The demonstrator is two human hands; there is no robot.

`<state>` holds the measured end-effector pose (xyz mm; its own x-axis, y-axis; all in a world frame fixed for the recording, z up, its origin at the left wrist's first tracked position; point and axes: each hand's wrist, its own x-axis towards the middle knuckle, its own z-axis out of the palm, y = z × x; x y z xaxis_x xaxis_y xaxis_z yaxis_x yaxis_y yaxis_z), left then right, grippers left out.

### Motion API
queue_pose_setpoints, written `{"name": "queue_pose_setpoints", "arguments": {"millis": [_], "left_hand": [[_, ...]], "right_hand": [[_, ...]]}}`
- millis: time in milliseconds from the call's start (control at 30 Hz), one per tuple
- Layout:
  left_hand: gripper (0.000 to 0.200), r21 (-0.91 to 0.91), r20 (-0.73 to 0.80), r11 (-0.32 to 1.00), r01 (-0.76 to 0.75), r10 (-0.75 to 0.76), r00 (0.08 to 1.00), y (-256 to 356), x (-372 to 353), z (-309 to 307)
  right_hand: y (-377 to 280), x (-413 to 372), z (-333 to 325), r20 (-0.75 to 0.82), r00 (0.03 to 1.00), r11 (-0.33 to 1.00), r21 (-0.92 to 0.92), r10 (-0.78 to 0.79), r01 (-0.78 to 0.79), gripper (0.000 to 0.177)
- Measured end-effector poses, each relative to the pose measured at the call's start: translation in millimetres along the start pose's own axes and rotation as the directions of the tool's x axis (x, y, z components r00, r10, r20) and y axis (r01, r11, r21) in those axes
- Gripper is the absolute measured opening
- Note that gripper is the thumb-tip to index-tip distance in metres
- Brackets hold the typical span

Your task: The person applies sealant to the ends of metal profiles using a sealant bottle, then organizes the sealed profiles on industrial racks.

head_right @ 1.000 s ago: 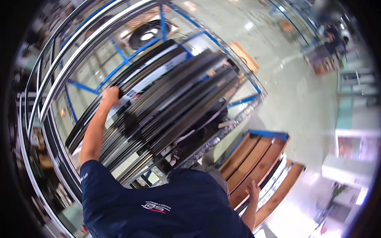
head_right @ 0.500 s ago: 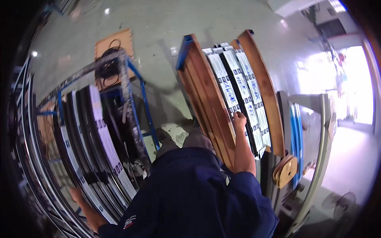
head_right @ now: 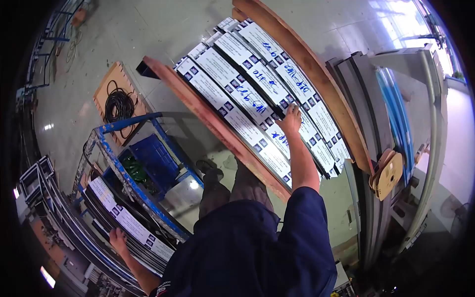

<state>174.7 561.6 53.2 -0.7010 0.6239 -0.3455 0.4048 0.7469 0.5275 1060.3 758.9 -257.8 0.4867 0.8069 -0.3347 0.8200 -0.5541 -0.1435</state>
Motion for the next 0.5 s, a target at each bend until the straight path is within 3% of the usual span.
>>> {"name": "queue_pose_setpoints", "arguments": {"millis": [33, 200, 267, 400, 500], "left_hand": [[0.055, -0.015, 0.005, 1.0, -0.009, 0.009, 1.0, 44, -20, 35], [0.057, 0.075, 0.242, 0.995, -0.066, 0.046, 0.969, 151, -63, 126], [0.058, 0.064, 0.319, 0.994, -0.085, 0.06, 0.946, 173, -77, 152], [0.055, 0.078, 0.399, 0.992, -0.103, 0.064, 0.915, 194, -96, 191], [0.054, 0.035, 0.441, 0.993, -0.11, 0.083, 0.894, 201, -106, 214]], "right_hand": [[-5, 6, -4, -0.033, 0.999, 0.999, -0.034, 0.005, -0.006, 0.111], [-6, 33, -18, -0.007, 0.999, 0.99, -0.137, -0.035, 0.034, 0.12], [-2, 41, -15, -0.014, 0.995, 0.986, -0.139, -0.095, 0.092, 0.124], [-9, 51, -15, 0.051, 0.997, 0.978, -0.201, -0.05, 0.059, 0.128], [2, 58, -17, 0.123, 0.988, 0.989, -0.098, -0.098, 0.11, 0.13]]}}
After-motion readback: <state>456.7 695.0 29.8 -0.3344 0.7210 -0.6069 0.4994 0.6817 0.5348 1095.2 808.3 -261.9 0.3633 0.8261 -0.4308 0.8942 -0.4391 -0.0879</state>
